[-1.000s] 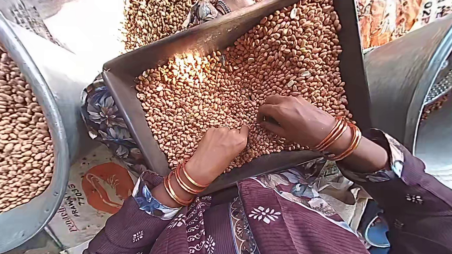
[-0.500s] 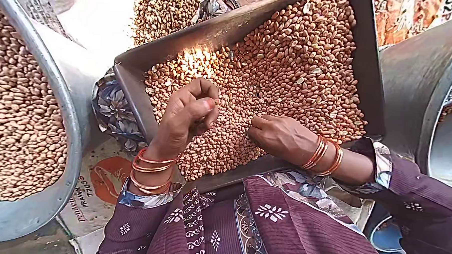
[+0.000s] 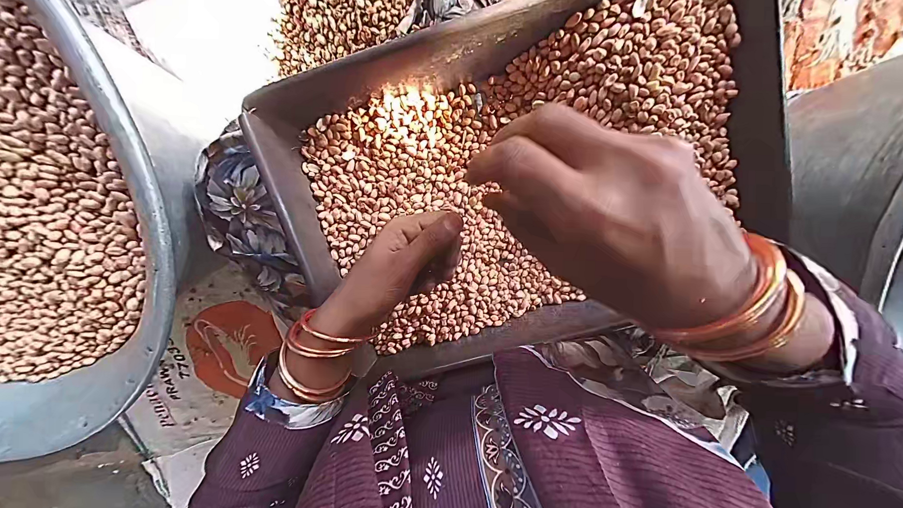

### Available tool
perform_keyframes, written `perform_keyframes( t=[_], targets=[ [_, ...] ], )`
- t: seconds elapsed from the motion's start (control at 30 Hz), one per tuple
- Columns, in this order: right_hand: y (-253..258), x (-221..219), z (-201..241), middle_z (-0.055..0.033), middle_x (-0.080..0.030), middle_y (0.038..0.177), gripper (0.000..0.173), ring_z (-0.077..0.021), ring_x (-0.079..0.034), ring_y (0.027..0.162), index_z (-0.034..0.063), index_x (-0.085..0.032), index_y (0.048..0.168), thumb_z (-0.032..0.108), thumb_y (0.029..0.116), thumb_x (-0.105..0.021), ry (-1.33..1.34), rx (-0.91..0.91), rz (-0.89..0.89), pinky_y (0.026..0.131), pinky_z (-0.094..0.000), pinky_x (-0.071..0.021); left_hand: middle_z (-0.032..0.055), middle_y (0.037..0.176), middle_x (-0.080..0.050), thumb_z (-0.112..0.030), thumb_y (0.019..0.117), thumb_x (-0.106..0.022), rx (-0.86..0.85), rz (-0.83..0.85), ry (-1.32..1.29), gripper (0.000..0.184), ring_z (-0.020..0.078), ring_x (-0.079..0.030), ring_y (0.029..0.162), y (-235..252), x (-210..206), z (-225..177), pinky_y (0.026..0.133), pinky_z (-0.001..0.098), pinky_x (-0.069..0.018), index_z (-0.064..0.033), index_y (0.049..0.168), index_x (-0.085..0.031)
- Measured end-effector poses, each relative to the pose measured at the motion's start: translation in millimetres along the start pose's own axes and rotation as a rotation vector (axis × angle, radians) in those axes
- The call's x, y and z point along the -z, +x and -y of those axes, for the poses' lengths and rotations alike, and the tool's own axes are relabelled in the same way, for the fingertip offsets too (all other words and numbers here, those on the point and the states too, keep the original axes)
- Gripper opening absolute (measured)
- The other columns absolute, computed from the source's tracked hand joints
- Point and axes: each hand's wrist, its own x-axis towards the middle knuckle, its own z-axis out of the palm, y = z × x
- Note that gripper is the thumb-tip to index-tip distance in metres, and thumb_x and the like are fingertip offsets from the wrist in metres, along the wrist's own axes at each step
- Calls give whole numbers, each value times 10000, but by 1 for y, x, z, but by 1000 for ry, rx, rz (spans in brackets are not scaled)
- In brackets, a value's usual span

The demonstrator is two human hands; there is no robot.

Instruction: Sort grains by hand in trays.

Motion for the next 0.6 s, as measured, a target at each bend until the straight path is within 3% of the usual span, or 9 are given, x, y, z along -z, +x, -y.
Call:
perform_keyframes(
  t=[0.07,0.17,0.23,0.3,0.4,0.6],
  targets=[
    [0,11,-21,-186,-659,988,209,-326,-667,729,28,-694,1130,124,1040,-531,-59,-79,60,566,-432,-502,-79,546,-461,-301,1091,-486,-126,13,180,415,-8,-388,442,-6,8,6,416,131,-315,-158,717,-592],
    [-11,14,-40,-160,-650,898,207,-324,-655,712,37,-692,1067,142,1036,-517,-16,-101,204,576,-465,-499,-124,563,-502,-307,1058,-547,-242,115,488,397,-74,-460,505,-24,16,13,477,99,-382,-136,713,-643],
    [-23,2,-41,-86,-655,869,150,-239,-656,701,87,-720,1009,150,995,-584,122,-51,332,579,-406,-530,-102,637,-559,-356,1075,-513,-295,176,687,398,-81,-491,577,-35,17,20,537,103,-392,-120,817,-704],
    [-37,-19,-35,-40,-666,874,106,-181,-663,697,133,-748,981,148,965,-644,239,0,466,576,-362,-546,-34,762,-684,-354,1086,-466,-342,197,921,356,19,-616,662,-43,16,25,603,201,-483,-138,1021,-741],
    [-57,-47,-27,-46,-661,865,98,-195,-671,707,149,-764,970,135,954,-668,286,22,561,565,-370,-550,17,723,-657,-348,1080,-454,-375,156,1156,320,176,-640,596,-52,10,36,518,343,-493,-130,1105,-687],
    [-75,-52,-25,-45,-650,874,142,-203,-667,731,167,-761,1031,192,956,-643,252,-31,522,552,-368,-529,34,610,-572,-266,1063,-473,-373,104,1400,269,240,-585,495,-59,1,39,433,373,-437,-103,1107,-682]
  ],
)
